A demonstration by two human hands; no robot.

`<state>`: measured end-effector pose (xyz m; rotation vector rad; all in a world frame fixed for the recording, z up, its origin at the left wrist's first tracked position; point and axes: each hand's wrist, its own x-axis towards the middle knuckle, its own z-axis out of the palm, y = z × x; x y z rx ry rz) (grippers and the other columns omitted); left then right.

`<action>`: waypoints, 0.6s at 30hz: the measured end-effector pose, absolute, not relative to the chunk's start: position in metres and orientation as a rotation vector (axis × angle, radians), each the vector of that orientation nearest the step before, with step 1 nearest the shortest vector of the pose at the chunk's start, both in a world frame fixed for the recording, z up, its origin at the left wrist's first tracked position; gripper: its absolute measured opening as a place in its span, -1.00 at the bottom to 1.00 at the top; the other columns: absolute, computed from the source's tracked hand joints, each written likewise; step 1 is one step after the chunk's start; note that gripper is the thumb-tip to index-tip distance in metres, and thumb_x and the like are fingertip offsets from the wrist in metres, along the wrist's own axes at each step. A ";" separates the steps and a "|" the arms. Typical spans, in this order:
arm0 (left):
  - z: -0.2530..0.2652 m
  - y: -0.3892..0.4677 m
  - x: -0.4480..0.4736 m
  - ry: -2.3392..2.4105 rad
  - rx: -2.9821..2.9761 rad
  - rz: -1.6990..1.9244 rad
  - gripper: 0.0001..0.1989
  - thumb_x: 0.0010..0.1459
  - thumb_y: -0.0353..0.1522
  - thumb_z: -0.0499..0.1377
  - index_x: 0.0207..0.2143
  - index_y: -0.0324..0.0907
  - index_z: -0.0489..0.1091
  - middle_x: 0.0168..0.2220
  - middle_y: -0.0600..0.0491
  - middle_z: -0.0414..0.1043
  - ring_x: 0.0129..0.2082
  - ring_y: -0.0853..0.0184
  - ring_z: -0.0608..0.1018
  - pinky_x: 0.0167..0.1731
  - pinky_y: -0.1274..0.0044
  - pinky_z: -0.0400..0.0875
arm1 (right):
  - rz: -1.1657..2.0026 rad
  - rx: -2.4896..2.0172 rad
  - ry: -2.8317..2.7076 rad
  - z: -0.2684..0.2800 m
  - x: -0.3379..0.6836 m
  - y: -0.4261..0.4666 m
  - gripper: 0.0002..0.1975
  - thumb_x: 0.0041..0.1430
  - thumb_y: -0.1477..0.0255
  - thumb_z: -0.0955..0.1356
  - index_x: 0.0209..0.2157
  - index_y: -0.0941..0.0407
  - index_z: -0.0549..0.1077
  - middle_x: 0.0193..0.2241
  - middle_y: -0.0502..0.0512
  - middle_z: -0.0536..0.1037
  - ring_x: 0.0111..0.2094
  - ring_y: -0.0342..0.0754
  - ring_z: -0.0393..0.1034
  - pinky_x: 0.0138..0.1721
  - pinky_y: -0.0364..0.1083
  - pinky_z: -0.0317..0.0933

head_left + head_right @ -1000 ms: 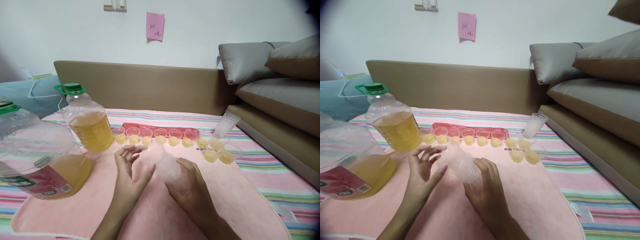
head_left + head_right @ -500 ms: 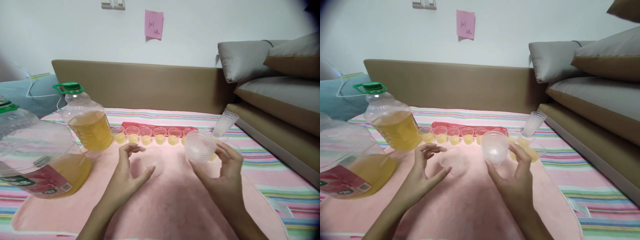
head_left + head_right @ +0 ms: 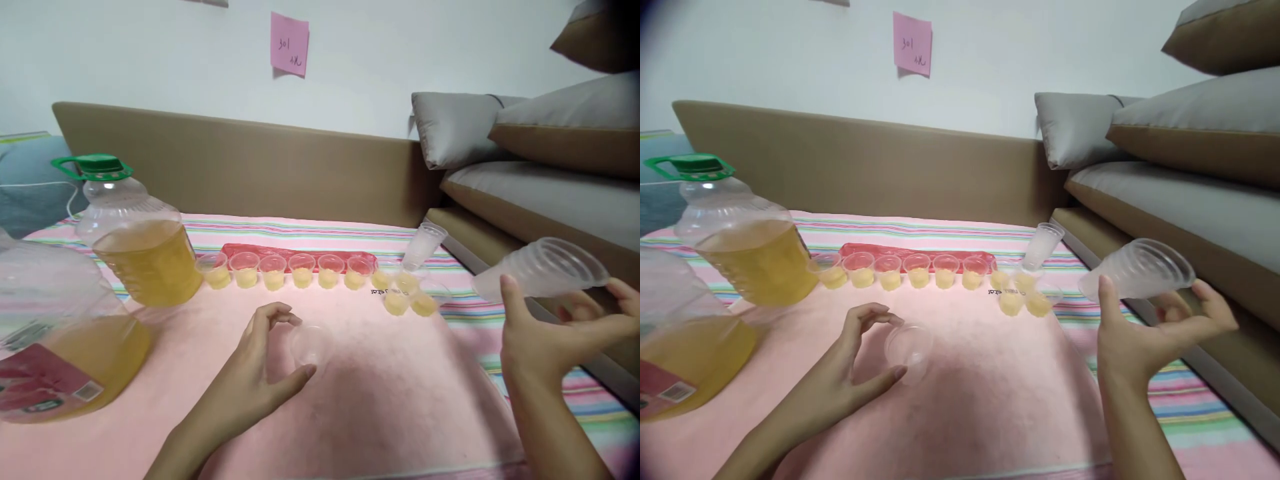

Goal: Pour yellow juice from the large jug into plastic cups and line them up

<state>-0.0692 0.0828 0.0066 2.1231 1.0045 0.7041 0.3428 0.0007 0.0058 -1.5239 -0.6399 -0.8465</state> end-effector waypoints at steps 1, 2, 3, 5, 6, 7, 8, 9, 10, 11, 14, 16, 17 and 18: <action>0.006 0.083 -0.068 1.005 2.127 0.700 -0.38 0.24 -0.04 0.26 0.19 0.12 0.01 0.22 -0.05 0.24 0.29 0.04 0.34 0.29 0.01 0.25 | -0.893 -1.486 -0.640 -0.001 0.352 0.001 0.04 -0.13 -0.21 0.51 0.17 0.15 0.16 0.15 0.43 0.23 -0.12 0.32 0.40 -0.12 0.28 0.35; 0.005 0.084 -0.068 1.008 2.132 0.699 -0.38 0.24 -0.04 0.26 0.19 0.13 0.00 0.22 -0.06 0.24 0.29 0.03 0.35 0.29 0.00 0.25 | -0.904 -1.478 -0.638 -0.008 0.359 0.002 0.02 -0.15 -0.20 0.52 0.14 0.16 0.19 0.13 0.44 0.27 -0.13 0.33 0.41 -0.14 0.26 0.35; 0.004 0.084 -0.067 1.011 2.138 0.698 -0.37 0.24 -0.04 0.26 0.20 0.13 -0.01 0.22 -0.06 0.25 0.29 0.03 0.35 0.29 0.00 0.26 | -0.891 -1.488 -0.627 -0.015 0.365 0.003 0.00 -0.16 -0.19 0.52 0.13 0.15 0.21 0.13 0.43 0.29 -0.13 0.32 0.42 -0.13 0.24 0.35; 0.003 0.085 -0.067 1.018 2.146 0.695 -0.37 0.23 -0.03 0.26 0.20 0.13 0.00 0.22 -0.06 0.25 0.29 0.03 0.35 0.28 0.00 0.27 | -0.812 -1.561 -0.588 -0.028 0.373 0.005 -0.05 -0.14 -0.12 0.54 0.13 0.13 0.21 0.13 0.39 0.33 -0.08 0.29 0.43 -0.05 0.17 0.34; 0.003 0.085 -0.067 1.021 2.147 0.689 -0.36 0.23 -0.03 0.26 0.20 0.13 0.00 0.22 -0.06 0.25 0.29 0.02 0.35 0.28 0.00 0.27 | -0.774 -1.597 -0.567 -0.034 0.376 0.006 -0.08 -0.12 -0.08 0.54 0.14 0.12 0.22 0.12 0.36 0.35 -0.06 0.28 0.43 -0.02 0.14 0.33; 0.003 0.085 -0.067 1.024 2.146 0.680 -0.36 0.23 -0.02 0.26 0.20 0.13 0.00 0.22 -0.06 0.25 0.29 0.02 0.35 0.27 0.00 0.28 | -0.740 -1.633 -0.549 -0.040 0.377 0.007 -0.11 -0.10 -0.03 0.55 0.14 0.12 0.23 0.09 0.33 0.39 -0.04 0.28 0.42 0.01 0.14 0.31; 0.003 0.085 -0.068 1.025 2.145 0.672 -0.36 0.23 -0.02 0.26 0.20 0.12 -0.01 0.23 -0.07 0.25 0.29 0.01 0.35 0.27 -0.01 0.28 | -0.714 -1.664 -0.532 -0.045 0.379 0.008 -0.13 -0.09 0.01 0.55 0.15 0.12 0.24 0.05 0.31 0.42 -0.02 0.30 0.41 0.04 0.16 0.29; 0.002 0.085 -0.068 1.026 2.144 0.662 -0.36 0.24 -0.02 0.25 0.20 0.12 -0.01 0.23 -0.08 0.24 0.29 0.01 0.35 0.27 -0.01 0.28 | -0.693 -1.691 -0.516 -0.049 0.380 0.008 -0.14 -0.10 0.05 0.56 0.14 0.11 0.25 0.01 0.29 0.45 -0.01 0.33 0.39 0.06 0.19 0.26; 0.002 0.085 -0.068 1.026 2.146 0.652 -0.37 0.24 -0.01 0.25 0.20 0.12 -0.01 0.23 -0.08 0.24 0.30 0.01 0.34 0.27 -0.02 0.28 | -0.672 -1.718 -0.500 -0.053 0.381 0.009 -0.15 -0.12 0.08 0.57 0.14 0.11 0.26 -0.03 0.27 0.47 0.01 0.36 0.37 0.08 0.23 0.23; 0.002 0.085 -0.068 1.024 2.151 0.644 -0.37 0.25 -0.01 0.24 0.20 0.12 -0.01 0.23 -0.08 0.24 0.30 0.00 0.34 0.27 -0.02 0.28 | -0.644 -1.749 -0.485 -0.056 0.382 0.009 -0.15 -0.14 0.12 0.58 0.14 0.10 0.26 -0.05 0.26 0.48 0.02 0.39 0.35 0.11 0.28 0.20; 0.001 0.084 -0.068 1.013 2.172 0.633 -0.38 0.26 -0.01 0.23 0.20 0.12 -0.02 0.23 -0.09 0.23 0.31 0.01 0.33 0.28 -0.03 0.28 | -0.552 -1.837 -0.437 -0.063 0.386 0.009 -0.13 -0.18 0.20 0.58 0.14 0.08 0.23 -0.05 0.28 0.49 0.05 0.48 0.31 0.14 0.43 0.08; 0.001 0.085 -0.068 1.010 2.180 0.634 -0.38 0.26 -0.02 0.22 0.21 0.12 -0.03 0.24 -0.09 0.23 0.31 0.00 0.33 0.27 -0.03 0.29 | -0.498 -1.883 -0.409 -0.066 0.389 0.008 -0.13 -0.21 0.22 0.58 0.12 0.06 0.21 -0.05 0.29 0.48 0.06 0.51 0.29 0.13 0.48 0.04; 0.001 0.085 -0.068 1.010 2.183 0.636 -0.37 0.26 -0.02 0.22 0.22 0.12 -0.03 0.24 -0.09 0.23 0.31 0.00 0.34 0.27 -0.02 0.30 | -0.480 -1.900 -0.397 -0.067 0.390 0.008 -0.13 -0.21 0.22 0.58 0.12 0.06 0.20 -0.05 0.29 0.48 0.07 0.51 0.28 0.13 0.48 0.03; 0.001 0.085 -0.068 1.008 2.187 0.639 -0.37 0.26 -0.02 0.23 0.22 0.13 -0.03 0.24 -0.09 0.23 0.31 0.00 0.34 0.26 -0.01 0.31 | -0.467 -1.915 -0.387 -0.068 0.390 0.008 -0.13 -0.22 0.23 0.58 0.11 0.05 0.19 -0.05 0.30 0.48 0.08 0.50 0.27 0.13 0.46 0.04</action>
